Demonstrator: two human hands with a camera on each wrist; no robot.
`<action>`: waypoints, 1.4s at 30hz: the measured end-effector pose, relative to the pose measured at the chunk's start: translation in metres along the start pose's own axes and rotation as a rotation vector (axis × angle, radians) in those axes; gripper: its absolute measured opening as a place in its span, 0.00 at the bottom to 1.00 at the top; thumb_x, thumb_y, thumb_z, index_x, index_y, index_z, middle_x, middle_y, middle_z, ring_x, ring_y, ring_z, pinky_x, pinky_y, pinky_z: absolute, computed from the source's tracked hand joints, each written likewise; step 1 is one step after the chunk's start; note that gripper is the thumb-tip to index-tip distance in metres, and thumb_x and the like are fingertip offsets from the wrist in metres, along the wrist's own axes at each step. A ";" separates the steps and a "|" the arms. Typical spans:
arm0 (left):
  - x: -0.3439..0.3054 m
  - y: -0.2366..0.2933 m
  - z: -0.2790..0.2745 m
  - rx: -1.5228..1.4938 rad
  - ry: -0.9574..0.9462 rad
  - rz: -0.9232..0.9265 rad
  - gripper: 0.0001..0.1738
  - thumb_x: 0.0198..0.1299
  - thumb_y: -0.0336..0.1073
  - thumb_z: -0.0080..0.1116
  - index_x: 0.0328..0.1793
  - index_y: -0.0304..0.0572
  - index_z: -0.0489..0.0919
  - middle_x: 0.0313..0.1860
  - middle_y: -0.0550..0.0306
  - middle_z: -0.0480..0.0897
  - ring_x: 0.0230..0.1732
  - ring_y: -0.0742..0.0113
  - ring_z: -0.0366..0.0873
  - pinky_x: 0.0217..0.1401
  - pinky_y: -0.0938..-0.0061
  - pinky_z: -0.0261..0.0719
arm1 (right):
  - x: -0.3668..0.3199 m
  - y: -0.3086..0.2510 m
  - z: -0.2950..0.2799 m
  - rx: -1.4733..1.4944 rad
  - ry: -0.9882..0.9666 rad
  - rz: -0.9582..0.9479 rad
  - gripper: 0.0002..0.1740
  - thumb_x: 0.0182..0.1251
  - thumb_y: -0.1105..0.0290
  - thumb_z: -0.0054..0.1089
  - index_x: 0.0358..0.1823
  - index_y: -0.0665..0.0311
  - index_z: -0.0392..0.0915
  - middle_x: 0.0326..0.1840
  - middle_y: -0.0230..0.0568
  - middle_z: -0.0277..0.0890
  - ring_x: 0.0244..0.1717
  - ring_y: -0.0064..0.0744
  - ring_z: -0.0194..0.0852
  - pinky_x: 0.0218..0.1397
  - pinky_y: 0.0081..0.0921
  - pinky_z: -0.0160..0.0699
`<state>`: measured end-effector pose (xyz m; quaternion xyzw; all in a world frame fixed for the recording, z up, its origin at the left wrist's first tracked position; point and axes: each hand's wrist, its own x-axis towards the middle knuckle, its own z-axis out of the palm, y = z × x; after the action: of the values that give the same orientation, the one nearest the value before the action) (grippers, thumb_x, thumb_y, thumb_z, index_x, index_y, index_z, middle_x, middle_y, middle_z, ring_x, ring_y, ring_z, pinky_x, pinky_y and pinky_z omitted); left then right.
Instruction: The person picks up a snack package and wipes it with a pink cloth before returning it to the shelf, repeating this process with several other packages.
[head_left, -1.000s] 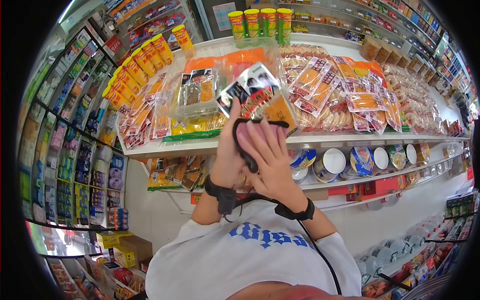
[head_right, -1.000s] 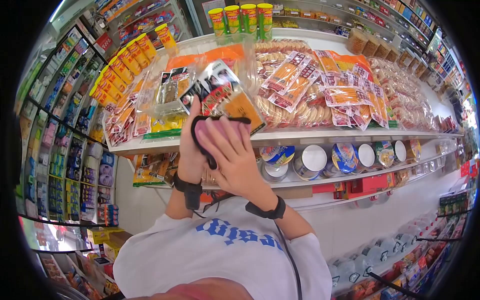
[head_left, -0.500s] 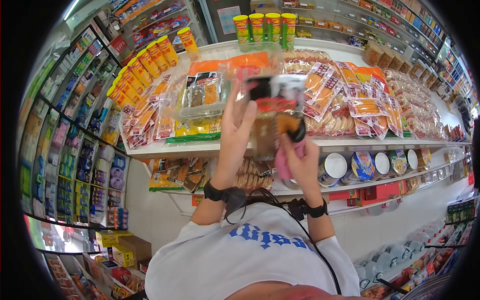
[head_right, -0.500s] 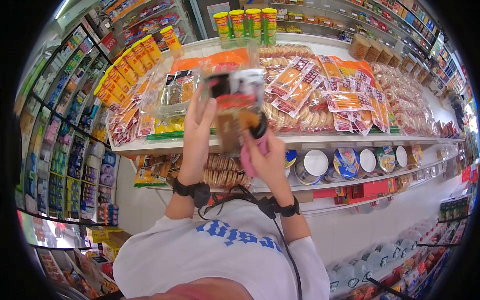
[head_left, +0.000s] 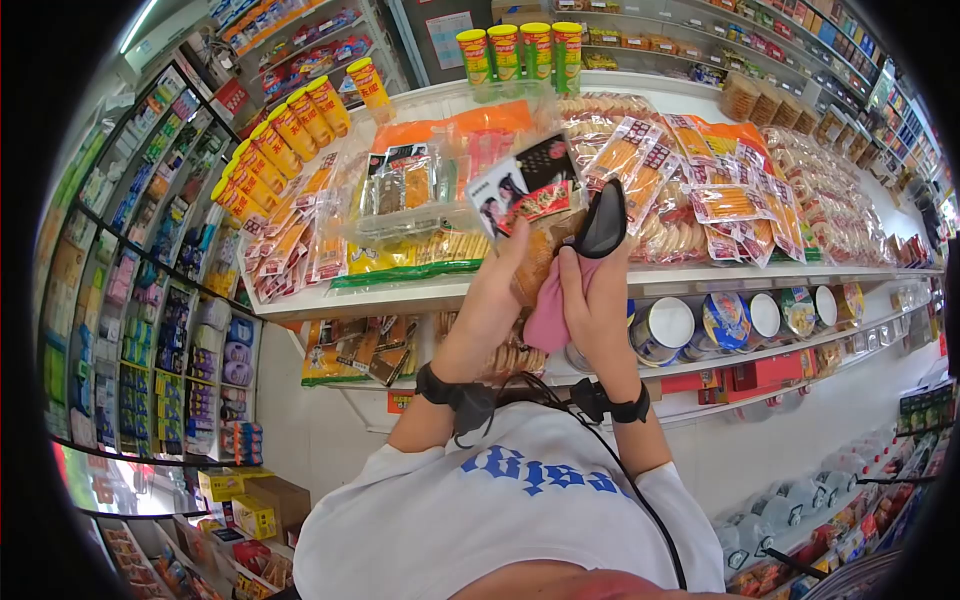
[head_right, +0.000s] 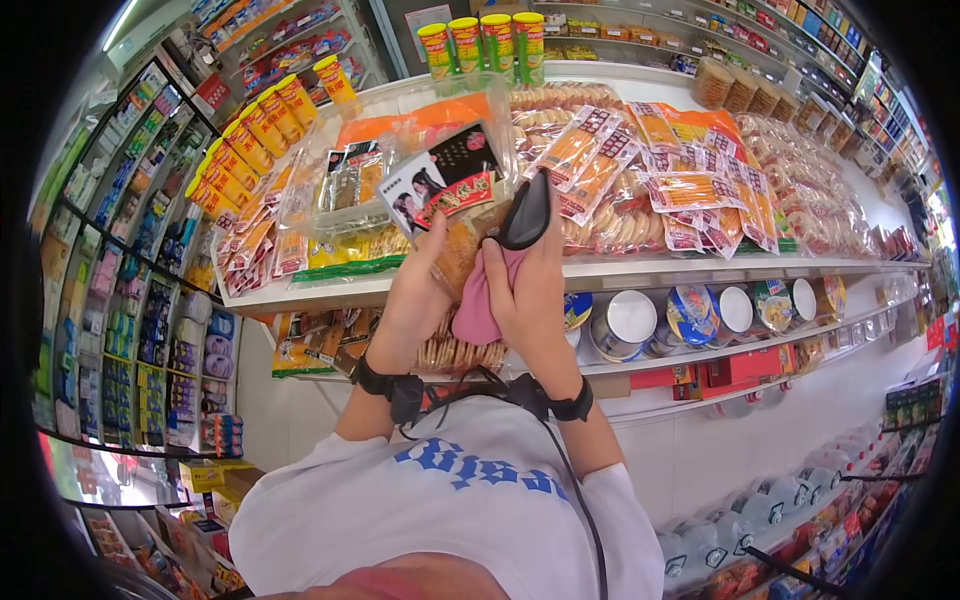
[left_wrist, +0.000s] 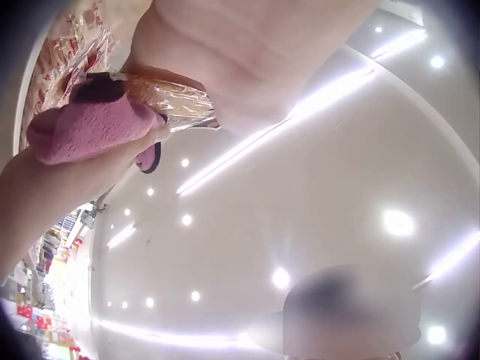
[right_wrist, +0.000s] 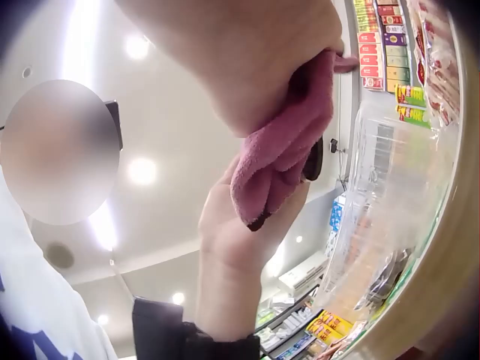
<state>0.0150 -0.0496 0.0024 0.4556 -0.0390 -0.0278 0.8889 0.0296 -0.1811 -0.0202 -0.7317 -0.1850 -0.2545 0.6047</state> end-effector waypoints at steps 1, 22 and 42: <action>0.000 0.001 -0.002 -0.049 0.000 -0.006 0.28 0.76 0.53 0.42 0.70 0.39 0.68 0.62 0.54 0.78 0.61 0.64 0.77 0.66 0.66 0.73 | -0.005 0.004 -0.001 0.043 -0.028 0.137 0.24 0.68 0.70 0.60 0.62 0.75 0.69 0.61 0.57 0.71 0.61 0.45 0.71 0.62 0.34 0.69; -0.013 0.014 -0.009 0.097 0.258 0.012 0.24 0.70 0.47 0.57 0.61 0.36 0.72 0.53 0.55 0.80 0.50 0.72 0.80 0.52 0.74 0.78 | -0.043 0.000 -0.032 0.551 -0.249 0.468 0.07 0.70 0.73 0.60 0.42 0.70 0.78 0.31 0.33 0.81 0.31 0.19 0.78 0.36 0.20 0.77; -0.009 0.012 -0.005 -0.154 0.092 -0.024 0.19 0.70 0.40 0.57 0.62 0.39 0.75 0.54 0.56 0.82 0.53 0.66 0.82 0.53 0.68 0.82 | -0.038 -0.013 -0.028 0.253 0.028 0.273 0.08 0.68 0.72 0.62 0.44 0.70 0.79 0.34 0.41 0.82 0.34 0.24 0.79 0.35 0.22 0.76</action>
<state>0.0069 -0.0379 0.0083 0.3872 0.0096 -0.0203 0.9217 -0.0128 -0.2048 -0.0291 -0.6644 -0.1060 -0.1550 0.7234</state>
